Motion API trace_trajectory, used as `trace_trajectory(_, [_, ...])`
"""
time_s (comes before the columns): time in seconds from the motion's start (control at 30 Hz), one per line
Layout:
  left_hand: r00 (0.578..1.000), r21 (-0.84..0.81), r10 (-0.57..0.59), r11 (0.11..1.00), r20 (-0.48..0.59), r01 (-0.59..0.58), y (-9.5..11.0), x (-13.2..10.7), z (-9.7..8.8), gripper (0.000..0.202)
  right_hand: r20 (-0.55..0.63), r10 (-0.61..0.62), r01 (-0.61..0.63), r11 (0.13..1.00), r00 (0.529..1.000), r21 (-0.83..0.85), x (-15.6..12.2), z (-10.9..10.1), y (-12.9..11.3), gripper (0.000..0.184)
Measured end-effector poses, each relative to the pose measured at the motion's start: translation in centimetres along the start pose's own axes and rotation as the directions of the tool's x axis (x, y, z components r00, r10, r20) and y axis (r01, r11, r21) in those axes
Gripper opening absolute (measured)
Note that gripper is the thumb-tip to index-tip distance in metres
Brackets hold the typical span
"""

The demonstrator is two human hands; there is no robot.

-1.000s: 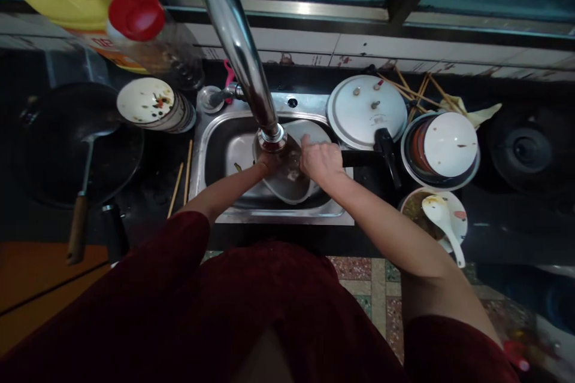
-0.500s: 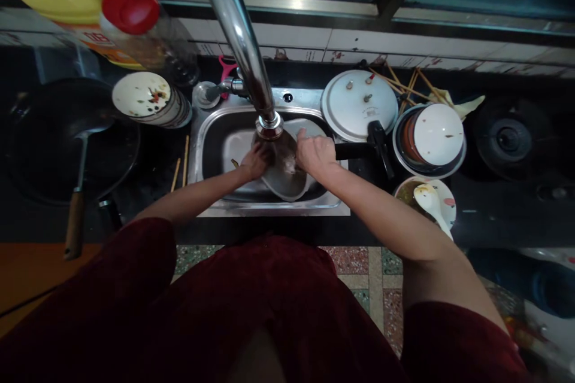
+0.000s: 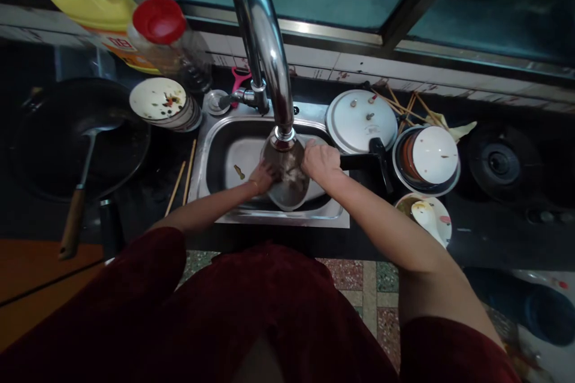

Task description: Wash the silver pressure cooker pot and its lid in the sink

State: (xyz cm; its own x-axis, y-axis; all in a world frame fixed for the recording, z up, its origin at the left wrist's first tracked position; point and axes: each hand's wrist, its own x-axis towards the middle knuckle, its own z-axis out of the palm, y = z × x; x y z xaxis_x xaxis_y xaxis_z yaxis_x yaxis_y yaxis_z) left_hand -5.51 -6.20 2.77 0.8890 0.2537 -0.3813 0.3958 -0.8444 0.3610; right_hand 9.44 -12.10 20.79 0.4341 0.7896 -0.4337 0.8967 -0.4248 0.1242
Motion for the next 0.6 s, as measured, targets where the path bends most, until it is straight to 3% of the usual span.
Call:
trace_trajectory(0.07, [0.999,0.071,-0.03,0.997,-0.028,0.032,-2.5,-0.3,-1.9,0.035,0.013,0.011,-0.011,1.0,1.0,-0.001,0.2,-0.2,0.3,0.044])
trace_trajectory(0.17, [0.983,-0.039,-0.162,0.987,-0.09,0.159,-4.0,-0.9,-3.2,0.033,0.055,0.05,-0.05,0.999,0.997,0.007,0.7,-0.3,1.3,0.039])
trace_trajectory(0.23, [0.942,-0.185,-0.307,0.942,-0.137,0.28,-4.3,-1.8,-2.7,0.03,0.084,0.07,-0.072,0.997,0.994,0.013,0.9,0.0,2.3,0.038])
trace_trajectory(0.27, [0.9,-0.307,-0.41,0.884,-0.148,0.352,-4.4,-2.3,-2.2,0.03,0.095,0.076,-0.078,0.997,0.993,0.017,0.9,0.3,2.9,0.038])
trace_trajectory(0.3, [0.843,-0.469,-0.525,0.778,-0.122,0.417,-4.6,-2.6,-1.6,0.029,0.104,0.082,-0.086,0.996,0.991,0.026,0.8,0.6,3.4,0.039])
trace_trajectory(0.33, [0.772,-0.645,-0.634,0.612,-0.054,0.458,-4.7,-2.9,-1.0,0.028,0.111,0.09,-0.094,0.995,0.99,0.039,0.6,0.9,3.8,0.04])
trace_trajectory(0.4, [0.659,-0.884,-0.734,0.188,0.163,0.427,-4.7,-2.8,0.0,0.025,0.112,0.103,-0.112,0.991,0.988,0.074,-0.1,1.5,4.5,0.042])
trace_trajectory(0.43, [0.647,-0.922,-0.723,0.037,0.243,0.387,-4.7,-2.4,0.3,0.025,0.105,0.111,-0.121,0.988,0.988,0.093,-0.5,1.7,4.8,0.044])
trace_trajectory(0.47, [0.652,-0.937,-0.705,-0.05,0.279,0.347,-4.6,-2.0,0.3,0.026,0.093,0.123,-0.133,0.985,0.988,0.111,-0.9,1.8,5.0,0.045])
trace_trajectory(0.6, [0.699,-0.969,-0.674,-0.217,0.237,0.119,-5.4,-0.7,-2.2,0.026,0.027,0.2,-0.201,0.958,0.979,0.206,-1.6,2.0,5.5,0.047])
